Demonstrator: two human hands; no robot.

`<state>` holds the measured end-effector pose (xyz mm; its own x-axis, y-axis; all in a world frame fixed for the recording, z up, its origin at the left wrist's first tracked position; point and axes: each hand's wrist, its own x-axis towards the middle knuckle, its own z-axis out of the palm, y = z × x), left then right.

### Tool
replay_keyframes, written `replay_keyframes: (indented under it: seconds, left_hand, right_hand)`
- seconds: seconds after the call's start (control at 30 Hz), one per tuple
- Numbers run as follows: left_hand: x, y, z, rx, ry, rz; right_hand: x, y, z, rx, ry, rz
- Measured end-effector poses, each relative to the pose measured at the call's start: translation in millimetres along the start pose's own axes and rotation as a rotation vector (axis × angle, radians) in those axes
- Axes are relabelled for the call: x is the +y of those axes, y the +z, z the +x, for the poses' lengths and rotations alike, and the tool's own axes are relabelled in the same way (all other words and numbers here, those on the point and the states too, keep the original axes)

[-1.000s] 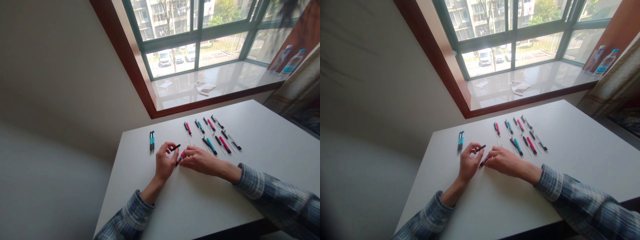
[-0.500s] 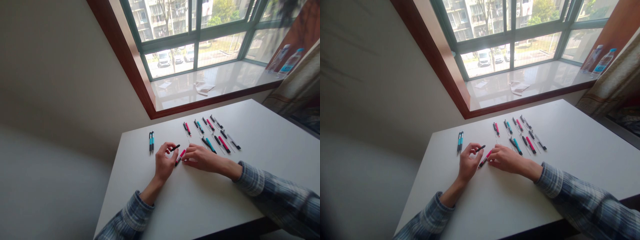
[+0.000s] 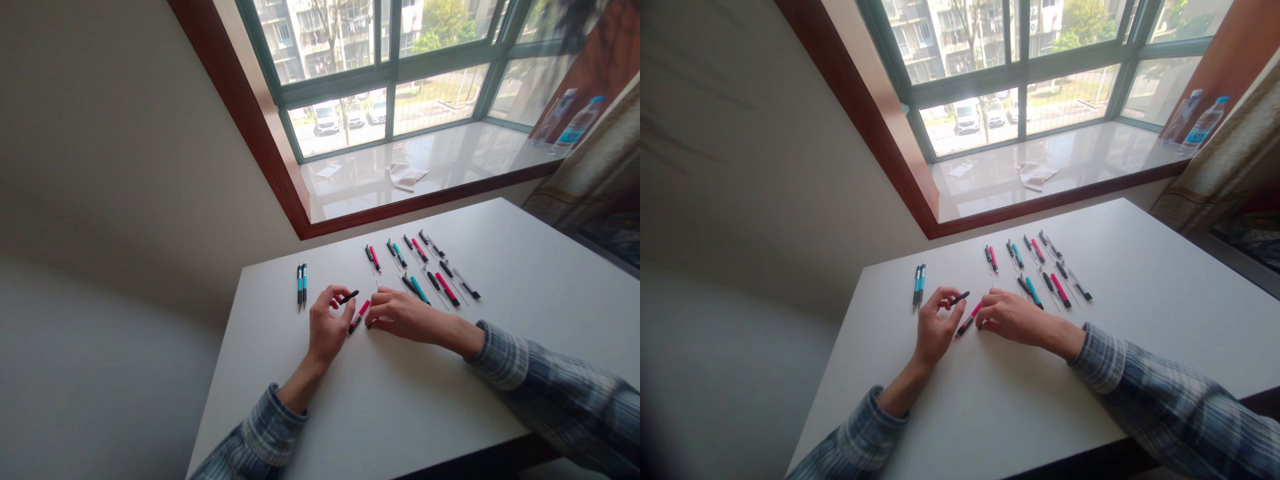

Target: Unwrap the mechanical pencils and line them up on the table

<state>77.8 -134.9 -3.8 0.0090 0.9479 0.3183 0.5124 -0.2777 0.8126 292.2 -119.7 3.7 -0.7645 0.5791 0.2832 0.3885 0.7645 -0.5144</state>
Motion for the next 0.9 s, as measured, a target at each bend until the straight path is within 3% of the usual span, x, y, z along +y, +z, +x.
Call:
replay_keyframes:
  seconds: [0.37, 0.9]
  left_hand:
    - [2, -3, -4, -0.052, 0.041, -0.038]
    - [11, -2, -6, -0.130, 0.099, -0.060]
  right_hand:
    - [14, -13, -2, 0.381, 0.240, 0.219]
    - [8, -9, -2, 0.347, 0.275, 0.405]
